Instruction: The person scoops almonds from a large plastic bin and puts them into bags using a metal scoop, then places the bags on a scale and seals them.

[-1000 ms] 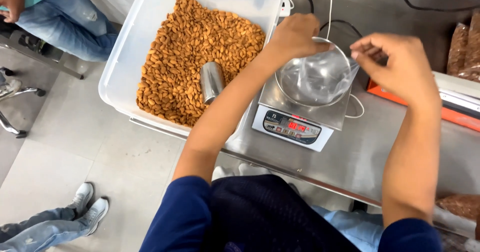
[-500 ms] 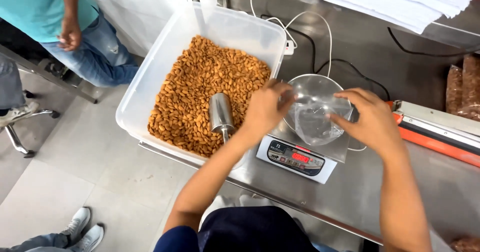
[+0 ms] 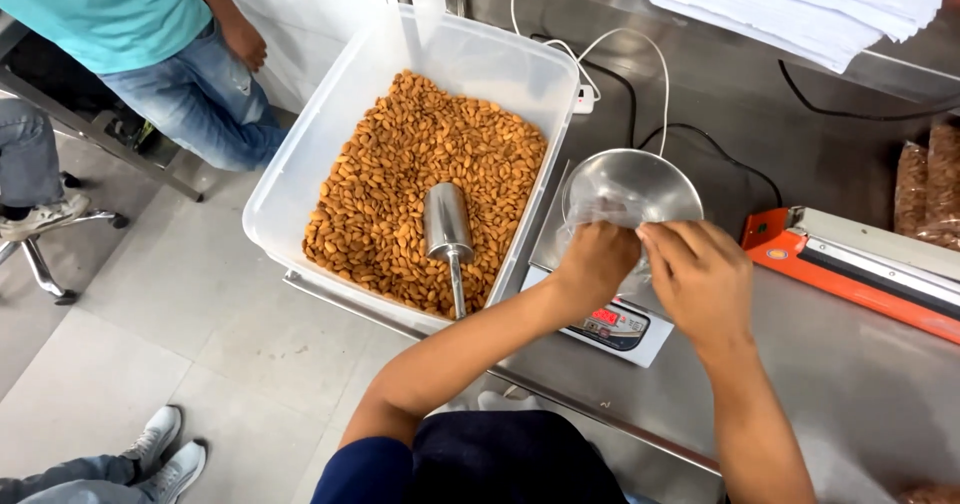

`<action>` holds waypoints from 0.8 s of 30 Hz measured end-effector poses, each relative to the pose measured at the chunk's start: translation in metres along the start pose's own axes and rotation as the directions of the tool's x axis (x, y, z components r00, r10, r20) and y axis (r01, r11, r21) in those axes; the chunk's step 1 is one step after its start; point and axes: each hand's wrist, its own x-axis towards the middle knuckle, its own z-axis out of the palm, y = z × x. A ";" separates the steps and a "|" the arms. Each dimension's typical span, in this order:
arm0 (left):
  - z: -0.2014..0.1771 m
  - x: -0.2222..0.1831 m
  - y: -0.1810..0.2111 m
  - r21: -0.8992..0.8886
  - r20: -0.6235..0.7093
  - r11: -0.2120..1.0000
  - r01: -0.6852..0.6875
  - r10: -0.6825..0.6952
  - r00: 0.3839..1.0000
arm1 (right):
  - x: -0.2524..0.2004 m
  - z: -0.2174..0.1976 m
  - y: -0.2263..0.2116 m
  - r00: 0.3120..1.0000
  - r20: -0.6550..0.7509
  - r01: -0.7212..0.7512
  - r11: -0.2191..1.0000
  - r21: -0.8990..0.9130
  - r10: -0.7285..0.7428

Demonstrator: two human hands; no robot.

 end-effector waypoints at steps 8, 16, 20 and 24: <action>-0.027 0.005 0.007 0.090 -0.006 0.987 0.136 -0.136 0.991 | -0.018 -0.007 -0.004 0.998 -0.034 0.059 0.996 -0.066 -0.061; -0.025 -0.005 0.010 -0.075 -0.164 0.995 -0.060 0.047 0.985 | -0.018 -0.004 0.013 0.996 -0.062 -0.062 0.998 -0.019 0.061; -0.060 -0.008 0.030 -0.093 -0.019 0.991 -0.094 0.092 0.996 | 0.000 -0.006 0.043 0.980 0.015 -0.199 0.976 0.092 0.198; -0.072 -0.006 0.040 -0.019 -0.143 0.990 -0.139 0.135 0.981 | 0.031 -0.008 0.081 0.962 0.160 -0.248 0.954 0.170 0.222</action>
